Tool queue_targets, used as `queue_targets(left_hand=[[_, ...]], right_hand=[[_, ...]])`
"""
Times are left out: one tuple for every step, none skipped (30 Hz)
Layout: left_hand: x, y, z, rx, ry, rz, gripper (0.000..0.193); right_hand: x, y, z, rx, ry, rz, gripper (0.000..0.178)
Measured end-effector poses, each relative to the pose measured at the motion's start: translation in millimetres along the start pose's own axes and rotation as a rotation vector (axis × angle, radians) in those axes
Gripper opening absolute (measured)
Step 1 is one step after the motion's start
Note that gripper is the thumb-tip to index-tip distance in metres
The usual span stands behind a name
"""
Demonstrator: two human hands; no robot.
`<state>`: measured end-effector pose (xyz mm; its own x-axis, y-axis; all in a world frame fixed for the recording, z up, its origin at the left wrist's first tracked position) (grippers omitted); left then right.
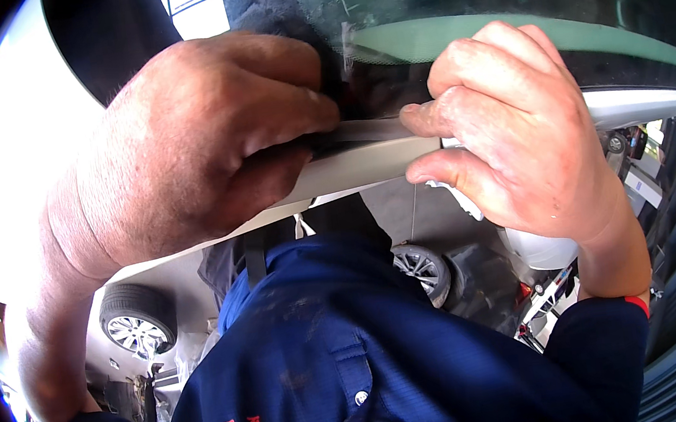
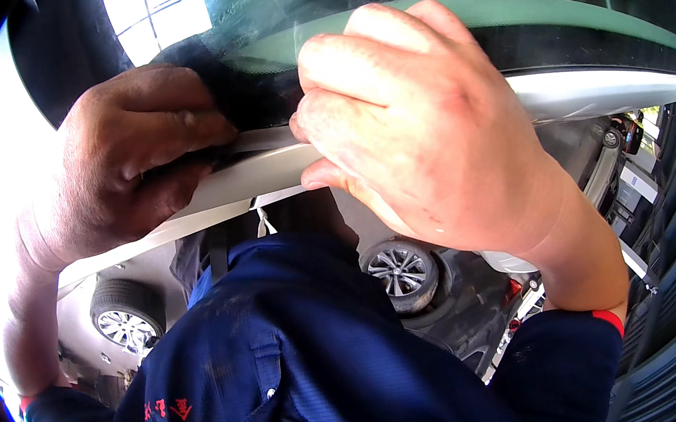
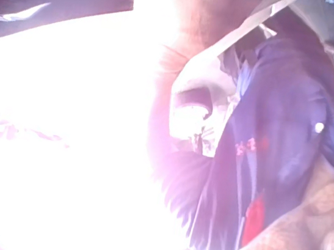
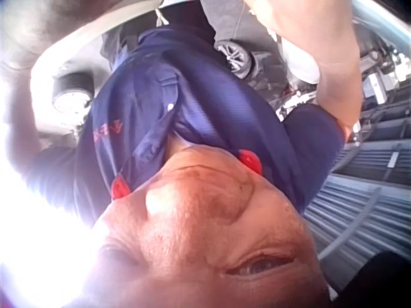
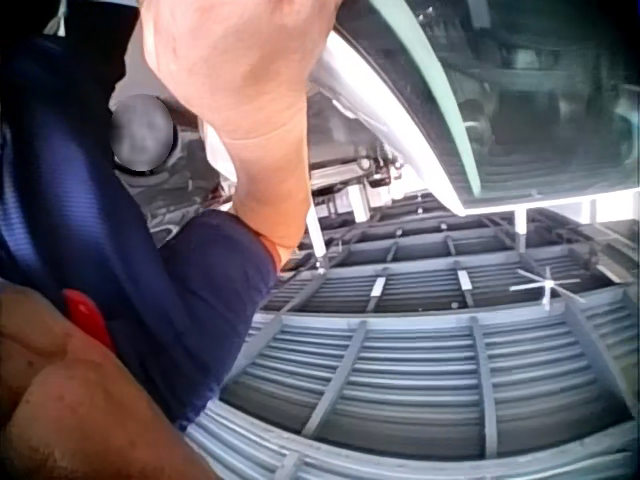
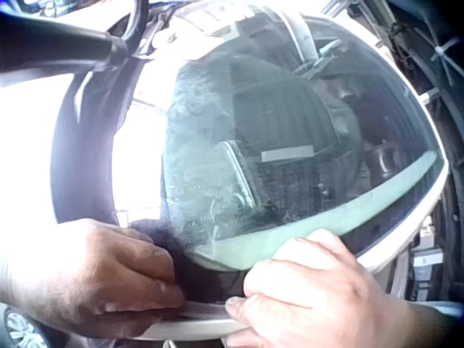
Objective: The person works on the windshield trim of a white car, using their hands to press and secure the black rubber molding into place along the edge of the glass.
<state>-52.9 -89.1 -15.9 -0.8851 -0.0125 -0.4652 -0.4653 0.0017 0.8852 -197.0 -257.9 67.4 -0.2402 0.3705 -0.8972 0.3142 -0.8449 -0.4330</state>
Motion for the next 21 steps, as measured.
queue_targets(left_hand=[[2.0,-1.2,-0.8,0.007,0.003,-0.004,0.03],[4.0,-2.9,-1.6,0.021,0.023,0.015,0.029],[4.5,-4.3,-2.8,0.035,0.042,0.035,0.028],[3.6,-5.6,-4.8,0.042,0.041,0.037,0.028],[2.5,-3.9,-4.1,0.053,0.029,0.023,0.029],[2.4,-2.3,-3.5,0.065,0.017,0.01,0.029],[3.4,-0.6,-2.5,0.067,0.02,0.009,0.029],[4.3,-0.1,-2.2,0.047,0.02,0.024,0.029],[5.1,-0.2,-2.4,0.028,0.02,0.039,0.029],[5.2,-0.6,-2.7,0.033,0.019,0.041,0.029],[4.9,-1.0,-2.5,0.037,0.01,0.07,0.029],[4.9,-1.4,-2.9,0.042,0.0,0.1,0.029],[5.6,-2.0,-4.1,0.046,0.001,0.099,0.029],[6.8,-2.9,-5.2,0.065,0.005,0.105,0.029],[7.4,-3.3,-6.6,0.083,0.008,0.112,0.028],[7.7,-3.7,-8.1,0.085,0.007,0.113,0.028],[7.7,-3.4,-7.8,0.081,0.007,0.136,0.027],[7.6,-3.3,-7.6,0.076,0.008,0.158,0.026],[6.7,-3.1,-7.7,0.071,0.007,0.159,0.026],[5.5,-3.5,-7.2,0.054,-0.026,0.172,0.025],[5.0,-4.4,-6.5,0.036,-0.057,0.185,0.025]], right_hand=[[-1.0,-0.4,0.1,0.005,-0.004,0.001,0.039],[-1.3,-0.5,0.6,0.013,-0.008,0.0,0.039],[-1.8,0.6,0.9,0.029,-0.018,-0.001,0.039],[-1.7,1.7,1.2,0.042,-0.025,0.001,0.039],[-1.8,1.5,0.9,0.044,-0.029,0.0,0.039],[-1.5,1.3,0.7,0.033,-0.018,0.0,0.039],[-1.6,1.2,1.0,0.026,-0.012,0.002,0.039],[-1.6,1.9,1.3,0.026,-0.009,0.003,0.039],[-1.8,2.6,1.9,0.034,-0.011,-0.008,0.039],[-1.7,2.5,2.4,0.04,-0.013,-0.012,0.039],[-2.5,2.3,3.1,0.043,-0.013,-0.015,0.039],[-2.6,2.1,3.6,0.054,-0.014,-0.032,0.039],[-2.9,2.0,4.5,0.061,-0.014,-0.04,0.04],[-3.1,2.2,5.1,0.066,-0.014,-0.046,0.04],[-3.3,2.6,6.1,0.072,-0.014,-0.045,0.04],[-3.4,3.3,6.8,0.076,-0.014,-0.045,0.04],[-3.6,3.2,6.8,0.077,-0.013,-0.047,0.04],[-3.9,3.6,6.0,0.077,-0.02,-0.045,0.04],[-4.3,4.0,5.4,0.074,-0.022,-0.046,0.04],[-4.3,3.7,4.4,0.072,-0.024,-0.045,0.04],[-4.5,3.6,3.9,0.08,-0.03,-0.043,0.04]])
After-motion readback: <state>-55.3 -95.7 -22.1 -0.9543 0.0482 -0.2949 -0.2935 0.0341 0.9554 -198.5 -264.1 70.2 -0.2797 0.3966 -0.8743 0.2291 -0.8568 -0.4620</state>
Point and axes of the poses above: each hand's wrist, its own z-axis away from the middle knuckle, its own x-axis out of the palm, y = z × x, the point moved 3 cm from there along -z, towards the middle knuckle, and after that the axes turned 9 degrees about -x, right-handed, at the moved point
